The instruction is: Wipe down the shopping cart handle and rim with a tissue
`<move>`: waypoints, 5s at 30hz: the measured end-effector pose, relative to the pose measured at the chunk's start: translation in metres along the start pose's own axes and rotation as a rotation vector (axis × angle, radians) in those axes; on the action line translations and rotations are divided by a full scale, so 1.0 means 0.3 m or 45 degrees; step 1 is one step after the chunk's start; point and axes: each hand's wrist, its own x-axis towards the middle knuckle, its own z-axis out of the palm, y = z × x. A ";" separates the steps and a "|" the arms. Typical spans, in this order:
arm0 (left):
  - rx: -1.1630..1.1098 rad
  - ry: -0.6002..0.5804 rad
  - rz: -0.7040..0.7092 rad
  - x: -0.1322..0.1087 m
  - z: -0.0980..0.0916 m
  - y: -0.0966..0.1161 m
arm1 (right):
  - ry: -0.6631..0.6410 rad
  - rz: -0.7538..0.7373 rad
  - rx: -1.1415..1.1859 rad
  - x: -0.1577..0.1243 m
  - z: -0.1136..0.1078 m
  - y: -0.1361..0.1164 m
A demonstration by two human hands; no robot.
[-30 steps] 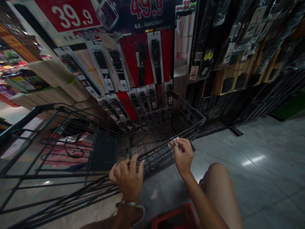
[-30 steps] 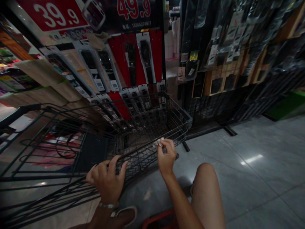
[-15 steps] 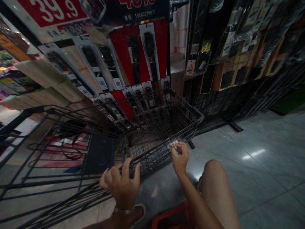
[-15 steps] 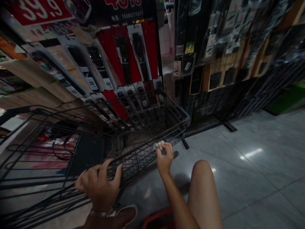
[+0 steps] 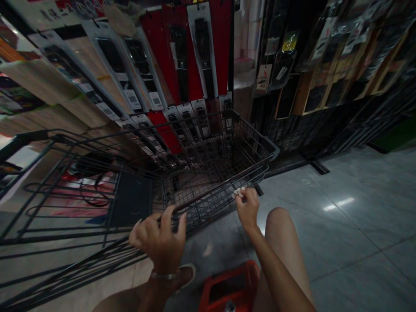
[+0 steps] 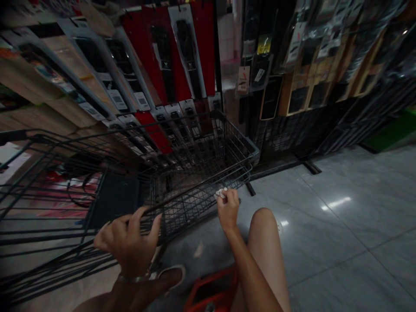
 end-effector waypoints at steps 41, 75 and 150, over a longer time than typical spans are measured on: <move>-0.045 -0.034 0.040 -0.012 -0.023 -0.009 | 0.211 -0.359 0.023 0.099 -0.039 -0.227; -0.031 0.117 0.075 -0.006 0.016 -0.012 | 0.222 0.909 0.505 -0.010 0.071 0.060; 0.010 0.057 0.081 -0.008 -0.014 -0.010 | 0.070 1.076 0.919 -0.055 0.064 -0.117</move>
